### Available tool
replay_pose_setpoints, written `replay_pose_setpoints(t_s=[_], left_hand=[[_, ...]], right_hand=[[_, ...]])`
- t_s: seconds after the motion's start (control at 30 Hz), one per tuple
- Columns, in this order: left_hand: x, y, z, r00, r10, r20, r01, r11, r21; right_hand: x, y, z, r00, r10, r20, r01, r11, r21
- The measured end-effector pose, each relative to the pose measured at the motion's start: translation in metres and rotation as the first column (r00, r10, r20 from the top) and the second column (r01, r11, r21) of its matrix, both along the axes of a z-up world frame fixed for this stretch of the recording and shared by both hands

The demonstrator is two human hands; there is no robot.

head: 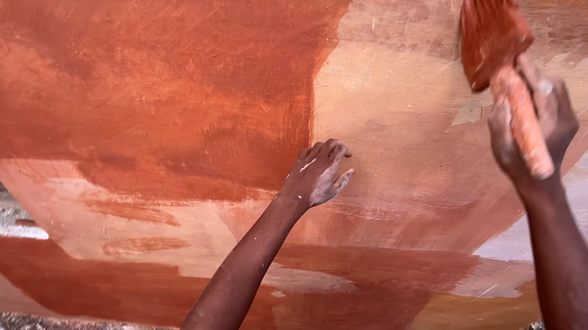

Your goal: The person paints a wall with orange paint using a brush. They apply the paint in broad strokes, covering the surface and working around a metal window grate.

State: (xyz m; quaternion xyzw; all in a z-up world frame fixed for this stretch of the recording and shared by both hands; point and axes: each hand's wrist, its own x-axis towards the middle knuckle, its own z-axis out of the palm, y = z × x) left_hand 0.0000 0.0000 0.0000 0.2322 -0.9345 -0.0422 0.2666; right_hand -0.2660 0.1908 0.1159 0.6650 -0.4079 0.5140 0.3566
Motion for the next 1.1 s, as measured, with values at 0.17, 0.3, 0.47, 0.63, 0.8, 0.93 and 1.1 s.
replay_pose_setpoints(t_s=[0.17,0.3,0.47,0.63,0.8,0.93,1.1], left_hand=[[0.000,0.008,-0.027,0.997,0.028,-0.066,-0.024,0.998,0.056],[0.001,0.011,-0.052,0.998,0.052,-0.037,-0.048,0.993,0.107],[0.010,0.010,-0.095,0.993,0.083,-0.085,-0.068,0.984,0.167],[0.027,0.006,-0.148,0.980,0.168,-0.104,-0.130,0.944,0.302],[0.048,-0.009,-0.188,0.955,0.271,-0.118,-0.193,0.874,0.446],[0.064,-0.022,-0.201,0.941,0.291,-0.173,-0.190,0.877,0.441],[0.090,-0.036,-0.193,0.936,0.277,-0.216,-0.153,0.876,0.457]], right_hand=[[0.001,0.008,-0.069,0.984,-0.175,-0.013,0.175,0.985,0.001],[0.004,0.006,-0.128,0.985,-0.171,0.038,0.167,0.982,0.086],[0.023,0.010,-0.197,0.984,-0.150,0.093,0.136,0.981,0.138],[0.038,0.015,-0.261,0.975,-0.156,0.155,0.121,0.969,0.217],[0.053,0.019,-0.323,0.951,-0.254,0.178,0.193,0.934,0.301],[0.074,0.004,-0.355,0.826,-0.247,0.507,0.128,0.958,0.258],[0.114,-0.028,-0.380,0.181,0.286,0.941,-0.318,0.922,-0.219]])
